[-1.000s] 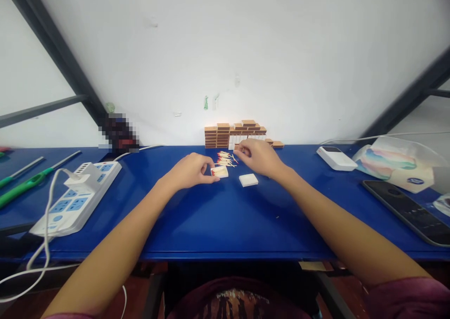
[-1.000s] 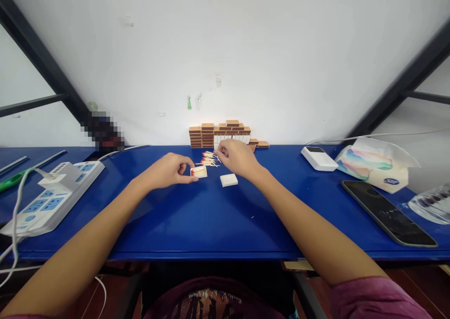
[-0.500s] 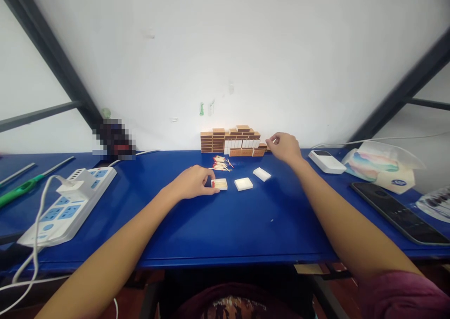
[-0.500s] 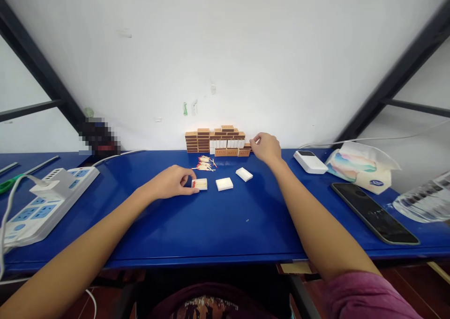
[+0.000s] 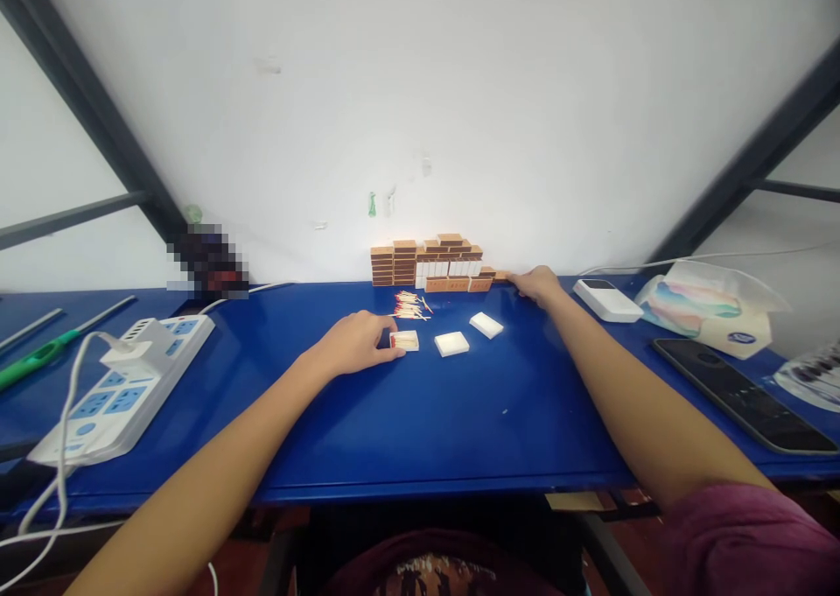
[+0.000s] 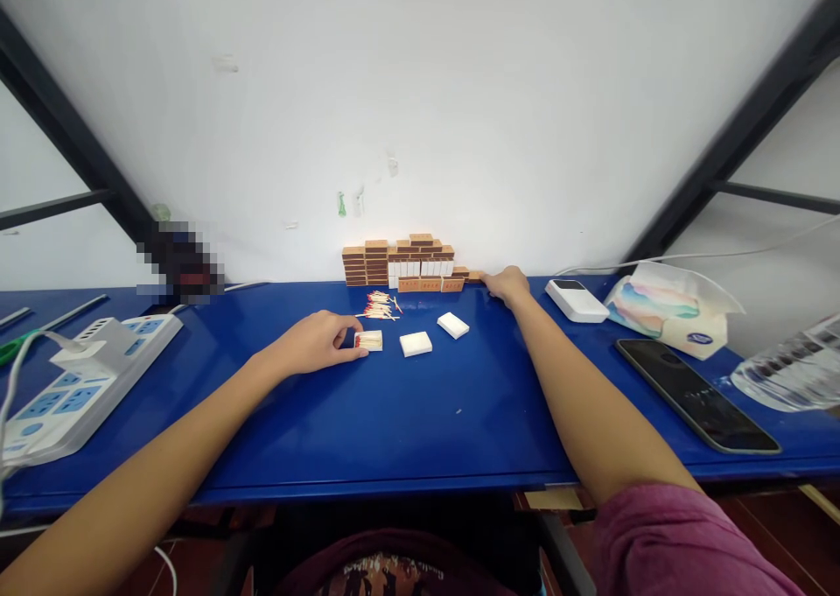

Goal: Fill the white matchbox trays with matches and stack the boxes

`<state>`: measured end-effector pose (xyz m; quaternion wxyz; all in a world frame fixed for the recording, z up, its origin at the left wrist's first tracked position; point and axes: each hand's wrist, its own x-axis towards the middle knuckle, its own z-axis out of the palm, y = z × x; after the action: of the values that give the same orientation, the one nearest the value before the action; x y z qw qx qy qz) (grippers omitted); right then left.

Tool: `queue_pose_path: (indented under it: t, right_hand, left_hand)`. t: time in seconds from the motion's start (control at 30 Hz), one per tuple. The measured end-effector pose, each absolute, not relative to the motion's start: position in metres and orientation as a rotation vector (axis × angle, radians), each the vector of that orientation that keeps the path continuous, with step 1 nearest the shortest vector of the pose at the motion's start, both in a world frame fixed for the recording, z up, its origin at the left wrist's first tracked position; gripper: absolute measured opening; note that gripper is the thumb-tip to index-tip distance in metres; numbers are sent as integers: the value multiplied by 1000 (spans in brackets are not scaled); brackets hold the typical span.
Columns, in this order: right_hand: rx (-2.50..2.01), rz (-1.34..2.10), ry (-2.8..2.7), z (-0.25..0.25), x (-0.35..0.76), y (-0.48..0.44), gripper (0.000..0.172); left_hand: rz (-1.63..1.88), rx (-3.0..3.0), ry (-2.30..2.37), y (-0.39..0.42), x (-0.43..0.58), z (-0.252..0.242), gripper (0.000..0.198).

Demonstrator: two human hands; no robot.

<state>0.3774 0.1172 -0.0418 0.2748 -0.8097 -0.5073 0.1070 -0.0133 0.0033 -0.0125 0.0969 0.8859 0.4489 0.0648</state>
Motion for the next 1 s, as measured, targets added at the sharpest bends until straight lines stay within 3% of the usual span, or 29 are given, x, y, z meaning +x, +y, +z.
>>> queue_pose_path:
  t: [0.13,0.23,0.5,0.67,0.73,0.9,1.0]
  right_hand:
    - [-2194,533,-1131,-30,381,110,28]
    - [-2119,525,-1096,-21,388,104,24]
    - [-2158,530,-1105,-25,372,107,25]
    - [-2008,680,-939,-32,366,108,21]
    - [-2037,709,-923,-30,368,106,18]
    - [-2053,782,-988,-23,376,100,20]
    - [-2012,612,-957,-15,381,98,21]
  left_hand:
    - [211,2661,1357,1,-12,-12,51]
    - [283,2694,1412,1,-14,-9,62]
    - [393,2683,1374,5,-24,-2,65]
    - [312,2636,1269,3,-18,-8,32]
    - [317,2633,1272,3,-17,-10,28]
    - [318,2669,1266,6,-18,-12,44]
    - [363,2672,1307,8,-21,-12,60]
